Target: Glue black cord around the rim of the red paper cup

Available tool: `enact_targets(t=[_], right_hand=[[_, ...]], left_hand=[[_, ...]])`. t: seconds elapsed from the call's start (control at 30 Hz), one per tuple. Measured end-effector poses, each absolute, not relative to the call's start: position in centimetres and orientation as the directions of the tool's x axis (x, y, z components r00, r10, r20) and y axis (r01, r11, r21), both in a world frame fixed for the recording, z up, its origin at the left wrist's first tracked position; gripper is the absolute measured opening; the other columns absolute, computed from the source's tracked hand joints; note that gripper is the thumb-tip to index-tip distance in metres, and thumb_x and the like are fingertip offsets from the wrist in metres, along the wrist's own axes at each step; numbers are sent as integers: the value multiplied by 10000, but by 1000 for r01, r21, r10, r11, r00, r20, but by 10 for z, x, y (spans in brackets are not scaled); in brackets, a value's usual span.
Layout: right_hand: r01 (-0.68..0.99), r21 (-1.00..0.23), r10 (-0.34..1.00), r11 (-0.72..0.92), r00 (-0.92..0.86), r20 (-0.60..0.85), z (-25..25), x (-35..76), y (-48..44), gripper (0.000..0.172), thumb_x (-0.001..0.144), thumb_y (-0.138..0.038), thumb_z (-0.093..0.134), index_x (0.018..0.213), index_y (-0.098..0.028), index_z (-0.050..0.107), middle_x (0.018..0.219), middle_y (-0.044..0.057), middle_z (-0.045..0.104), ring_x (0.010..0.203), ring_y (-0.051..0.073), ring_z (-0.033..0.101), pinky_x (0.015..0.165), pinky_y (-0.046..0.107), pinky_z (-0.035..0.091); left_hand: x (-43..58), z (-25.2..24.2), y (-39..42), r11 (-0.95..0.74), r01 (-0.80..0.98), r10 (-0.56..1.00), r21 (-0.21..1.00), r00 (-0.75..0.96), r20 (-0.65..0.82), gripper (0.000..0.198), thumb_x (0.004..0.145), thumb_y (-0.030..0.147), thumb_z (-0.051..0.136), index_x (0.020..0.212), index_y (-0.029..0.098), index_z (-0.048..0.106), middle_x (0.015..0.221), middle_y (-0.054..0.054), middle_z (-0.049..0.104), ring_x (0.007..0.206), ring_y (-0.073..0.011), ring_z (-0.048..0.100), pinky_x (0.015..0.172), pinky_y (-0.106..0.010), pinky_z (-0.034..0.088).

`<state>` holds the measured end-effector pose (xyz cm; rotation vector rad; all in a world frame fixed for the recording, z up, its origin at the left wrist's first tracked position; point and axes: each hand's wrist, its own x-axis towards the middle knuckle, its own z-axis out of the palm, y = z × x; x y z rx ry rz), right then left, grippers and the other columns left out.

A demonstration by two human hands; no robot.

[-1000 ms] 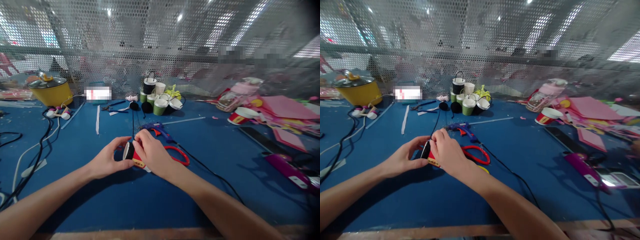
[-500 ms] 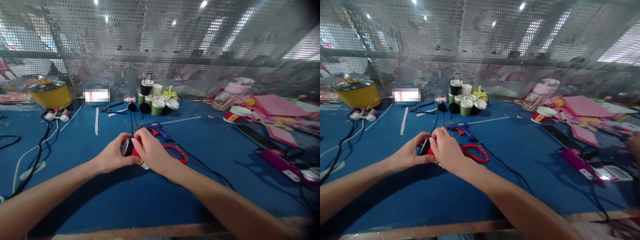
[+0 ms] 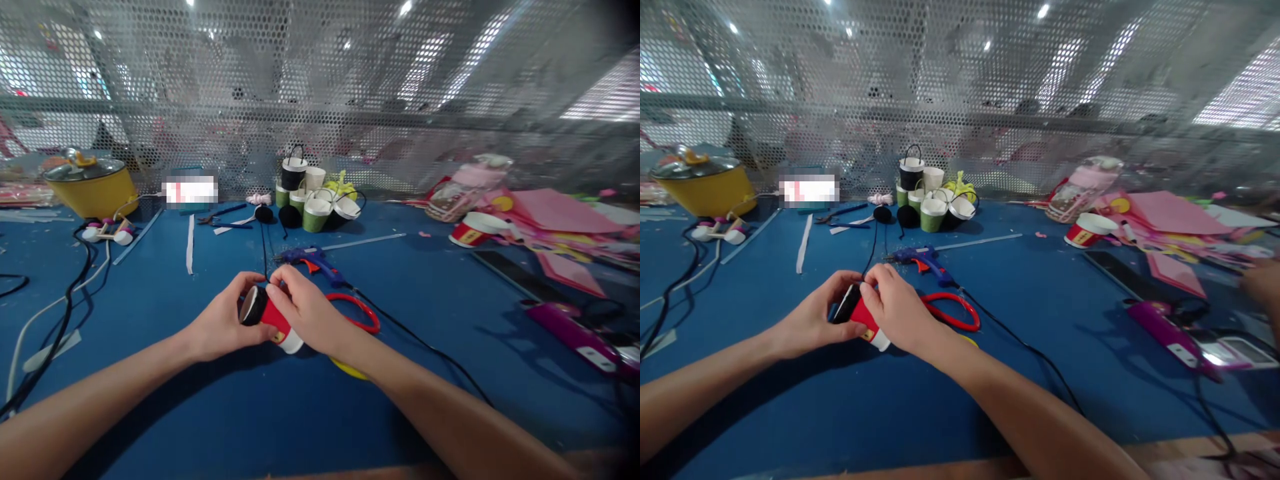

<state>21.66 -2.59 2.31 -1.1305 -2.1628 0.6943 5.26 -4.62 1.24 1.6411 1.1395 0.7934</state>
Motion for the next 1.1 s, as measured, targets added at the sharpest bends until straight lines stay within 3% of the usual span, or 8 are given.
enact_targets(t=[0.23,0.47,0.73,0.83,1.1], right_hand=[[605,-589,842,536,-435,319,25,220,-33,107,894,-232,367,793,-216,397,793,11,477,646,138,462,585,286,385],[652,-499,821,571,-444,359,23,217,-34,103,885,-234,358,788,-215,390,794,16,457,612,140,461,554,284,367],[649,-452,790,612,-478,385,22,216,-37,107,890,-228,338,808,-209,404,812,28,468,601,135,458,549,280,376],[640,-471,795,607,-478,374,24,216,-37,103,884,-220,366,795,-211,415,807,26,481,625,138,467,568,279,386],[506,-663,821,551,-469,325,46,214,-17,71,794,-162,512,729,-190,511,775,10,531,744,139,517,712,288,425]], left_hand=[[45,15,-43,-173,358,931,918,362,34,450,722,327,623,1104,174,439,1048,-74,579,979,-232,539,868,-404,404],[45,16,-44,-145,366,934,919,356,6,429,721,314,603,1099,169,460,1100,-86,570,1046,-254,519,912,-431,378],[48,16,-46,-140,332,950,933,312,31,334,699,238,554,1019,166,486,1024,-75,577,987,-235,525,887,-407,402],[48,16,-46,-128,315,951,940,307,27,331,684,225,555,1002,169,483,1011,-73,572,982,-230,520,889,-405,403],[47,15,-47,-177,287,921,941,385,56,314,711,235,582,1005,175,491,1012,-63,576,969,-225,527,883,-399,407]])
